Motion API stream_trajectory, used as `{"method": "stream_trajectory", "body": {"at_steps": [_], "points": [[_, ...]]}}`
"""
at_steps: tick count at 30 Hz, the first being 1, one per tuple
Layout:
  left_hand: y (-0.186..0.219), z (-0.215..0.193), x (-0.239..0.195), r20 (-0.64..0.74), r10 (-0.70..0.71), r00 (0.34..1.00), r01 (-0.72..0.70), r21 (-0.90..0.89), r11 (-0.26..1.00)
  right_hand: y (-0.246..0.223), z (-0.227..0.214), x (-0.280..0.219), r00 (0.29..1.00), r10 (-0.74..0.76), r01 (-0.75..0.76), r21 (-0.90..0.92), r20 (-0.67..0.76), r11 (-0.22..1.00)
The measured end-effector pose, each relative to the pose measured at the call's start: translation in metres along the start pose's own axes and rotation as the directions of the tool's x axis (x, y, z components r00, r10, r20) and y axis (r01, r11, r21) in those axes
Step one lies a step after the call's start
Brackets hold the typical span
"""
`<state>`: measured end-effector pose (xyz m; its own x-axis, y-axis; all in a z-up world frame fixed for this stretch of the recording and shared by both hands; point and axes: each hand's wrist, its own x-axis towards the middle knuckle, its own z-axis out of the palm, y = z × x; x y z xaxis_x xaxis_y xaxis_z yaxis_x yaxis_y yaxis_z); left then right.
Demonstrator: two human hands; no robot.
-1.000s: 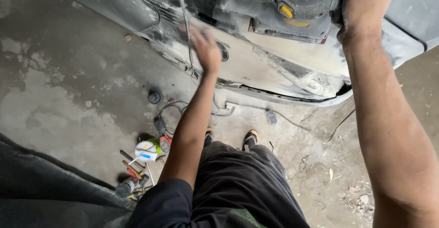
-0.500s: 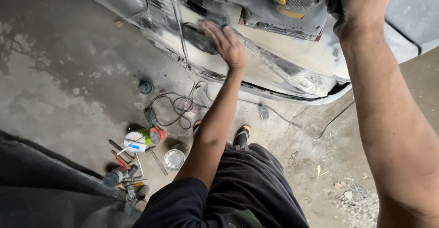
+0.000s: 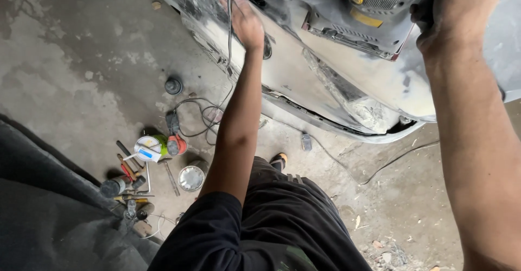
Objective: Sanding the body of a car using an electric sander to prepare it for painting.
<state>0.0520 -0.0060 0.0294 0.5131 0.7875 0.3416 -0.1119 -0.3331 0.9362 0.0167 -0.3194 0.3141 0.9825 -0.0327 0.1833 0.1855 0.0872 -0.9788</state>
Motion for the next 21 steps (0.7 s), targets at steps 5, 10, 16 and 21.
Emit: {"method": "stream_trajectory", "body": {"at_steps": [5,10,16,21], "points": [[0.034,-0.003,-0.025,0.052,-0.132,0.990,0.132,0.018,0.991,-0.009,0.002,0.004,0.995,0.096,-0.096,0.009,0.022,0.995],[0.012,0.022,-0.100,0.086,0.150,0.985,-0.161,0.137,0.977,0.010,-0.014,0.012,0.992,0.087,-0.092,0.055,0.095,0.994],[0.053,0.002,-0.154,0.233,0.224,0.946,-0.268,0.174,0.948,-0.005,-0.003,0.002,0.994,0.096,-0.098,0.027,0.053,0.995],[0.021,0.007,-0.114,0.254,0.186,0.949,-0.225,0.131,0.966,-0.010,0.002,0.003,0.997,0.079,-0.079,-0.024,0.007,0.997]]}}
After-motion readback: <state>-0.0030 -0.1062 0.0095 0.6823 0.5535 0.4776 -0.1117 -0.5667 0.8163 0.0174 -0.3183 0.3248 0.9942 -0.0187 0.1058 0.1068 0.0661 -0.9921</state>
